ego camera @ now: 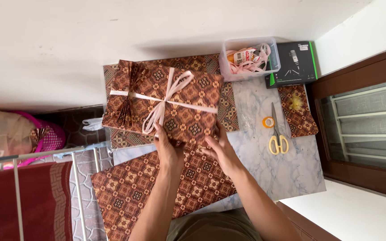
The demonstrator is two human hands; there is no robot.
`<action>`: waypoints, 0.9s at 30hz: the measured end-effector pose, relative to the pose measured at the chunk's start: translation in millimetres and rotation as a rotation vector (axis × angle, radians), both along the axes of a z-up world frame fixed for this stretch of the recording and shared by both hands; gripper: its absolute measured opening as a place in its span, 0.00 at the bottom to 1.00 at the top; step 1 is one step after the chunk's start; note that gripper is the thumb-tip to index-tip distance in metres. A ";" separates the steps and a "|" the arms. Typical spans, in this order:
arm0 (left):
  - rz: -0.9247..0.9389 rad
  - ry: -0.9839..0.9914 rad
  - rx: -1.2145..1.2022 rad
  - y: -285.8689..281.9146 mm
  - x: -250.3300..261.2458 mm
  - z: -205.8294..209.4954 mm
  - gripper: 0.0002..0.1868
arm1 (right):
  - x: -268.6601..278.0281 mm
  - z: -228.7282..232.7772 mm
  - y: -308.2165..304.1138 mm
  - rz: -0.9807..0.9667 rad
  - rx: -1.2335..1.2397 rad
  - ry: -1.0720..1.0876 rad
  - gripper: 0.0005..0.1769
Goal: The person ties and adjusts a pale ribbon into a bow on a box already covered in patterned wrapping paper, then lifts and turns the finished wrapped gift to view it from different sides. They set it aside, place a new product box on a sheet of wrapping paper, and begin folding the paper around the new box.
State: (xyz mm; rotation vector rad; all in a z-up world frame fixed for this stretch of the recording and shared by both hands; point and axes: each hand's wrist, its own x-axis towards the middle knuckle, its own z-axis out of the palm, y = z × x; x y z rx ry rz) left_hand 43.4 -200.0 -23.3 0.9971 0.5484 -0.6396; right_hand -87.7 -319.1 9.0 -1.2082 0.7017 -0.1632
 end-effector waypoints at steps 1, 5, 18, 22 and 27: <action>0.012 -0.001 0.002 -8.4 4.5 -1.5 0.63 | 11.9 -7.2 -6.9 -0.063 0.035 -0.007 0.64; -0.084 0.039 0.087 -26.4 16.9 1.1 0.68 | 37.6 -28.4 -38.6 -0.194 0.077 -0.111 0.57; -0.197 -0.386 0.046 88.4 63.0 -11.2 0.47 | 28.9 -50.2 -93.0 -0.033 0.267 -0.370 0.52; -0.211 -0.468 -0.003 122.8 62.8 -26.4 0.41 | 6.8 -41.3 -77.1 0.108 0.219 -0.347 0.60; -0.127 -0.437 0.011 162.6 70.4 -41.4 0.37 | -35.1 -35.1 -52.4 0.259 0.345 -0.342 0.70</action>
